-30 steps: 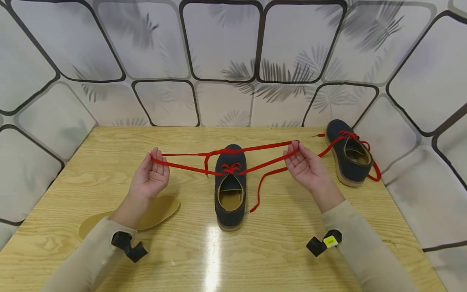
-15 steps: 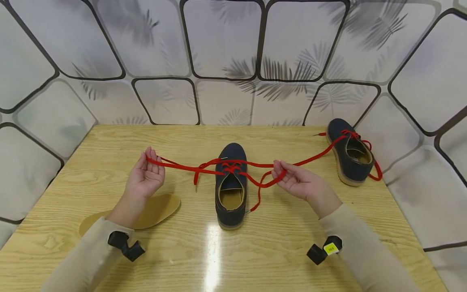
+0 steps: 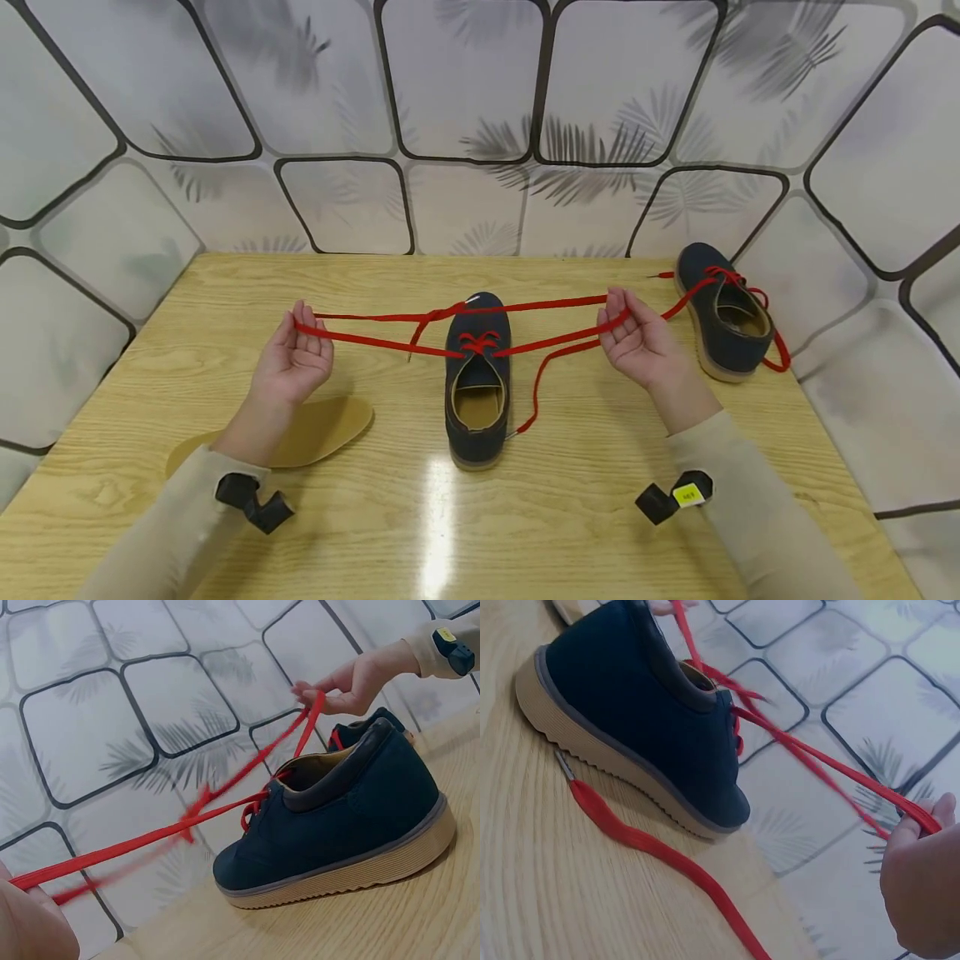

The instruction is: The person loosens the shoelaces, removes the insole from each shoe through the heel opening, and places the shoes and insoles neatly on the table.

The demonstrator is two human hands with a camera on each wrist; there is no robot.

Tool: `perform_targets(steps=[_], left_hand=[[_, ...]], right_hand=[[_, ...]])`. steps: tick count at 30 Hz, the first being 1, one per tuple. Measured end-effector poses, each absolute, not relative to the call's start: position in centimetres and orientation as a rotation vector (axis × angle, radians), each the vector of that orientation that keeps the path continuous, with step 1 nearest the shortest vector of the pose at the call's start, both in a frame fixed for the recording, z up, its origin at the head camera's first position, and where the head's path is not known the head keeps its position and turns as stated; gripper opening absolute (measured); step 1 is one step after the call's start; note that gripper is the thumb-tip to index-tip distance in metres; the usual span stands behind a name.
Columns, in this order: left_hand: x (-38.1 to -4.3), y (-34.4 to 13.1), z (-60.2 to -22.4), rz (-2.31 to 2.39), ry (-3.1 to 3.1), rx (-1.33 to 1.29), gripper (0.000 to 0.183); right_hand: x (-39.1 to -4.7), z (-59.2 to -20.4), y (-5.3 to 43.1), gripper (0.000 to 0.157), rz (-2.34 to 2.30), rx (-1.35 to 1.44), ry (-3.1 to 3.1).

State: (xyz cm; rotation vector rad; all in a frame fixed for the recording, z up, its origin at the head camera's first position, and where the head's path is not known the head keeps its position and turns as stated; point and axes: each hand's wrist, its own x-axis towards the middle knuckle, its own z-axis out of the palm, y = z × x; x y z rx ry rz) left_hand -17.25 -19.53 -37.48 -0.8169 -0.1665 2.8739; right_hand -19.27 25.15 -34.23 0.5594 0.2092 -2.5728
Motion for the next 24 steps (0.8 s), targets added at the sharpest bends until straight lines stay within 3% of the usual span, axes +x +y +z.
perform_targets(steps=[24], left_hand=[[-17.7,-23.0,-36.2,2.690,0.111,-1.005,0.015]], right_hand=[[-20.2,-33.6,30.3,0.012,-2.590,0.826,0.304]])
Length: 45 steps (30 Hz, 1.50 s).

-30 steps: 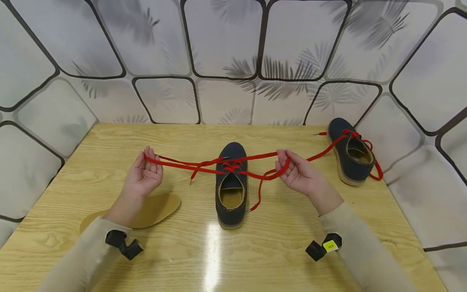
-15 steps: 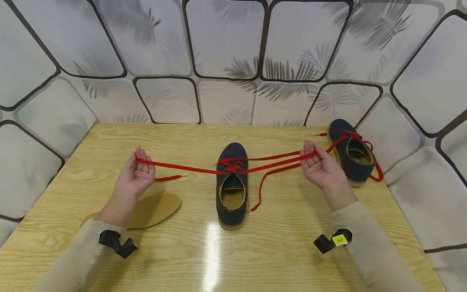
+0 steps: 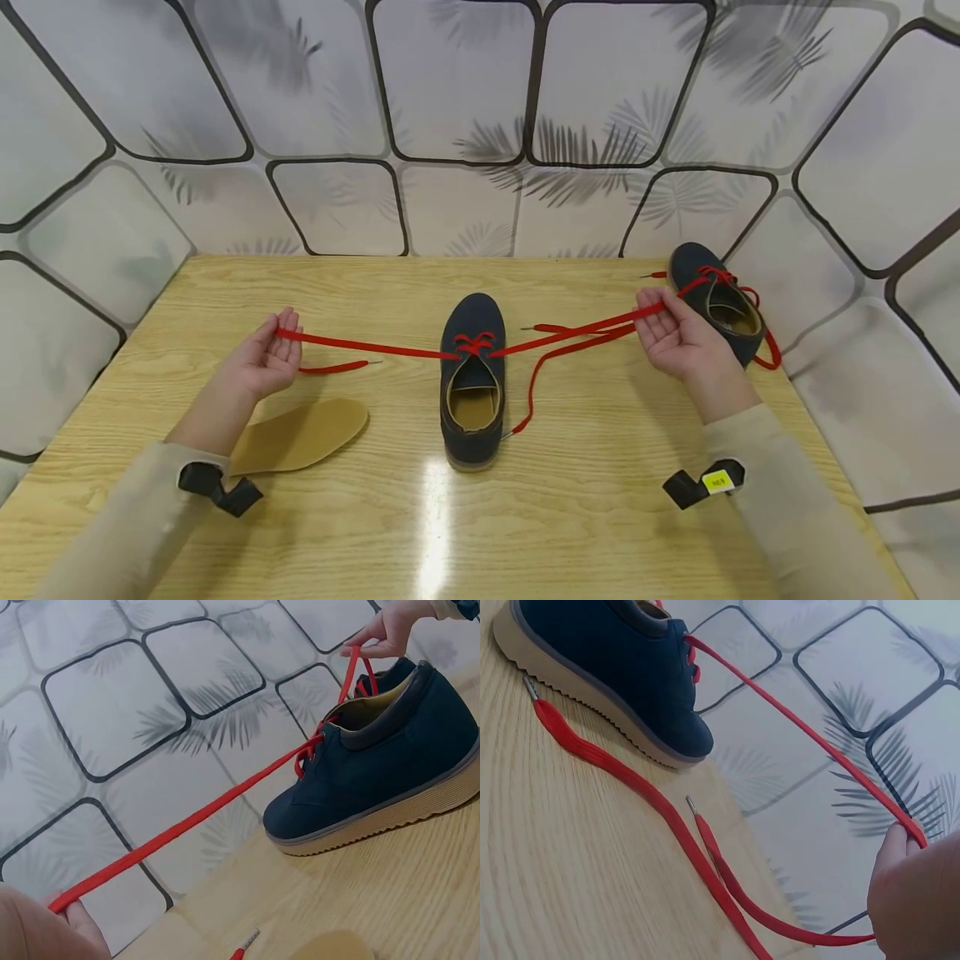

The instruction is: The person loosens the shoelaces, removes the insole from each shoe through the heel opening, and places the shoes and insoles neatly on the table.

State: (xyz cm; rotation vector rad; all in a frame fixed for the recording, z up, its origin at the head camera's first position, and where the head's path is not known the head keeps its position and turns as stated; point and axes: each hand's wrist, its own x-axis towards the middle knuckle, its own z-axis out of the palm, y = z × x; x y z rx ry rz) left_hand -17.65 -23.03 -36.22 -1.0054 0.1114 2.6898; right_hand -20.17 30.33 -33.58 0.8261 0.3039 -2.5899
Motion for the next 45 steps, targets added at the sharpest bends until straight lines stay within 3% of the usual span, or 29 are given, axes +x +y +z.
perform_targets(steps=[10,15,17,33,39,45], left_hand=[[-17.9,-22.3,-35.1,2.655,0.218,-1.052,0.017],[-17.7,-21.1,-34.9,2.624,0.301,-1.089,0.049],[-17.4,-20.4,-34.7,2.619,0.334,-1.093,0.058],[-16.8,-18.7,-35.7,2.503,0.480,-0.897,0.059],[-16.7,-18.0,-36.8,2.363,0.688,-0.690,0.021],[-16.5,-16.4,-37.6,2.193,0.964,-0.437,0.024]], right_hand=[[-20.1,-33.7,30.0,0.019,-2.541,0.903,0.336],[-19.9,-33.4,28.7,0.078,-2.514,0.971,0.298],[-19.8,-33.1,28.3,0.088,-2.516,0.977,0.312],[-17.6,-31.9,26.4,0.084,-2.447,0.973,0.395],[-16.3,-31.6,25.4,0.082,-2.442,0.866,0.438],[-15.6,-31.8,23.8,0.072,-2.342,0.710,0.600]])
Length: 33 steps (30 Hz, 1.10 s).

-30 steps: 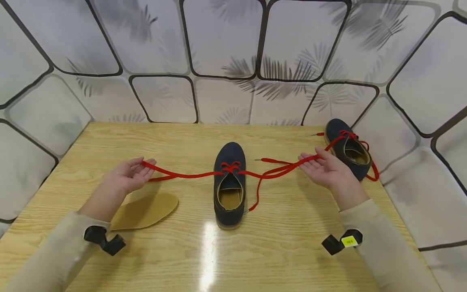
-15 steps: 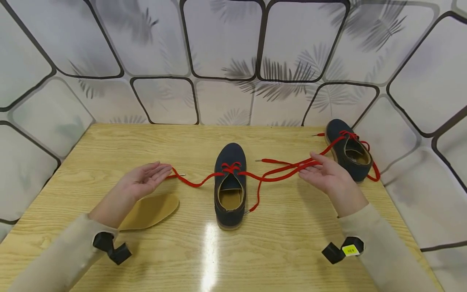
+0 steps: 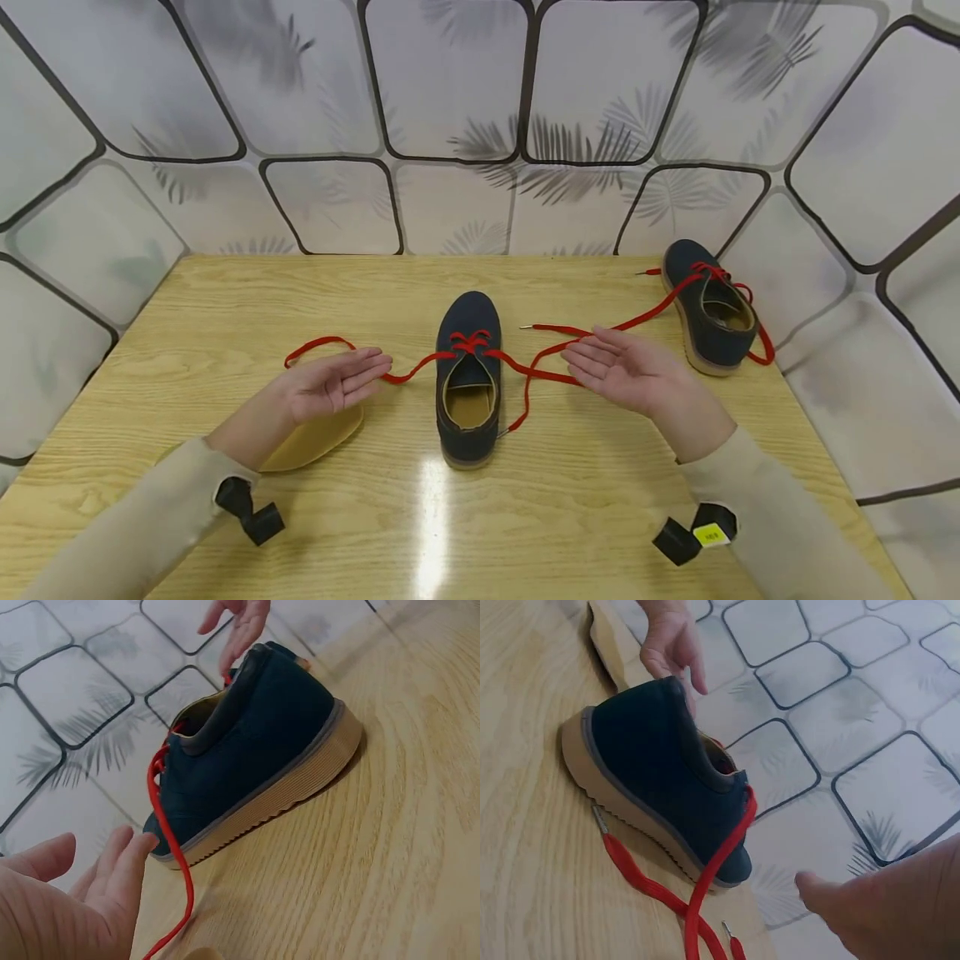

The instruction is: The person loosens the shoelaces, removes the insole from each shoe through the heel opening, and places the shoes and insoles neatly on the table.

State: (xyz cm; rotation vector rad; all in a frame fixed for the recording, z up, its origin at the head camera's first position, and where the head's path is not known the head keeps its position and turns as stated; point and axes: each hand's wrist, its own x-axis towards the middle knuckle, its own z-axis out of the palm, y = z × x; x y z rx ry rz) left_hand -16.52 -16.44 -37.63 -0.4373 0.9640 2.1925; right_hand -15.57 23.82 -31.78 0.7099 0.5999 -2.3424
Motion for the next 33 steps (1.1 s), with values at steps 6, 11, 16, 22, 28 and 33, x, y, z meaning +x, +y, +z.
perform_targets(steps=[6,11,16,22,28,33], left_hand=[[-16.5,-14.9,-37.7,2.083,1.138,-0.380,0.027],[-16.5,-13.7,-37.4,2.053,1.272,-0.332,0.047],[-16.6,-12.9,-36.8,2.037,1.378,-0.292,0.047],[-16.1,-11.9,-36.3,2.127,1.114,-0.381,0.029],[-16.0,-10.3,-35.8,2.134,1.142,-0.315,0.043],[-16.1,-9.1,-36.0,2.125,1.316,-0.274,0.044]], right_hand=[[-15.2,-32.3,22.0,0.046,-2.266,0.632,0.783],[-15.0,-32.7,20.6,0.019,-2.179,0.499,0.915],[-15.0,-32.9,19.5,0.019,-2.114,0.394,1.031],[-14.7,-32.9,18.7,0.022,-2.071,0.307,1.221],[-14.9,-33.2,17.2,0.053,-1.993,0.155,1.464],[-15.1,-33.9,16.4,0.033,-1.918,-0.001,1.786]])
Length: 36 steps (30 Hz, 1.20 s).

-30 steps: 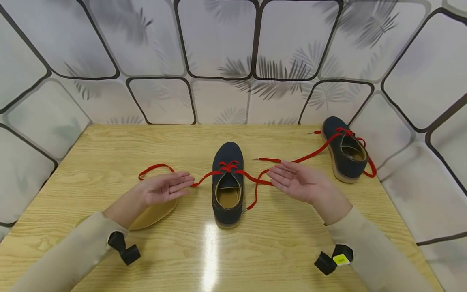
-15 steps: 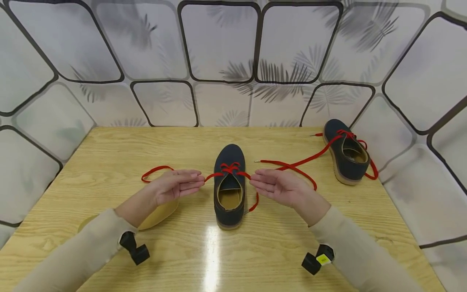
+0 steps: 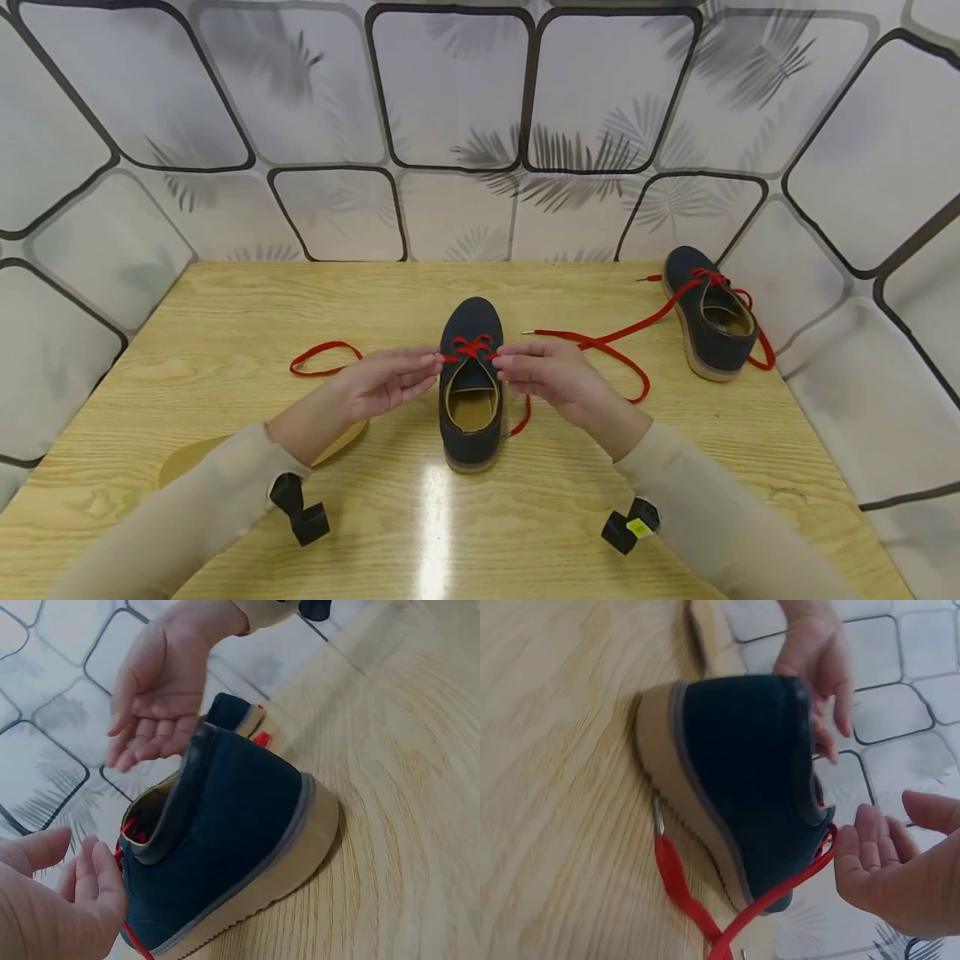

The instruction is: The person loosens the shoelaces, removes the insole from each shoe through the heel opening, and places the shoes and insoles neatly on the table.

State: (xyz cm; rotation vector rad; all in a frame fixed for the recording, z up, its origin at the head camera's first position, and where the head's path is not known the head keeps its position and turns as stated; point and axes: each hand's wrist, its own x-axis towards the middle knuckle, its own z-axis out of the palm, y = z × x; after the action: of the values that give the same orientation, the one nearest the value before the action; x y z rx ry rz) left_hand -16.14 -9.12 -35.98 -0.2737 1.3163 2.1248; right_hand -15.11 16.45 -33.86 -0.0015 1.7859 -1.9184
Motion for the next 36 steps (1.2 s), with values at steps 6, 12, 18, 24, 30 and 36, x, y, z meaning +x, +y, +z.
perform_targets(steps=[6,12,18,24,30,36], left_hand=[[-15.9,-7.6,-36.5,2.003,1.827,-0.090,0.035],[-15.1,-6.2,-36.8,1.895,2.124,0.151,0.027],[-14.4,-5.6,-37.5,1.675,2.521,0.518,0.019],[-14.6,-5.5,-38.6,1.071,3.141,1.296,0.015],[-15.2,-5.5,-39.0,0.393,3.476,1.878,0.016],[-14.9,-4.8,-38.6,0.083,3.450,1.645,0.019]], right_hand=[[-14.7,-34.7,15.2,0.029,-1.557,-0.307,2.453],[-13.8,-35.4,13.8,0.021,-1.167,-0.708,2.897],[-13.5,-36.4,13.3,0.021,-0.810,-1.143,3.214],[-13.4,-37.2,13.4,0.024,-0.547,-1.330,3.335],[-13.6,-37.8,13.3,0.021,-0.432,-1.526,3.385],[-13.6,-37.7,12.8,0.020,-0.267,-1.488,3.411]])
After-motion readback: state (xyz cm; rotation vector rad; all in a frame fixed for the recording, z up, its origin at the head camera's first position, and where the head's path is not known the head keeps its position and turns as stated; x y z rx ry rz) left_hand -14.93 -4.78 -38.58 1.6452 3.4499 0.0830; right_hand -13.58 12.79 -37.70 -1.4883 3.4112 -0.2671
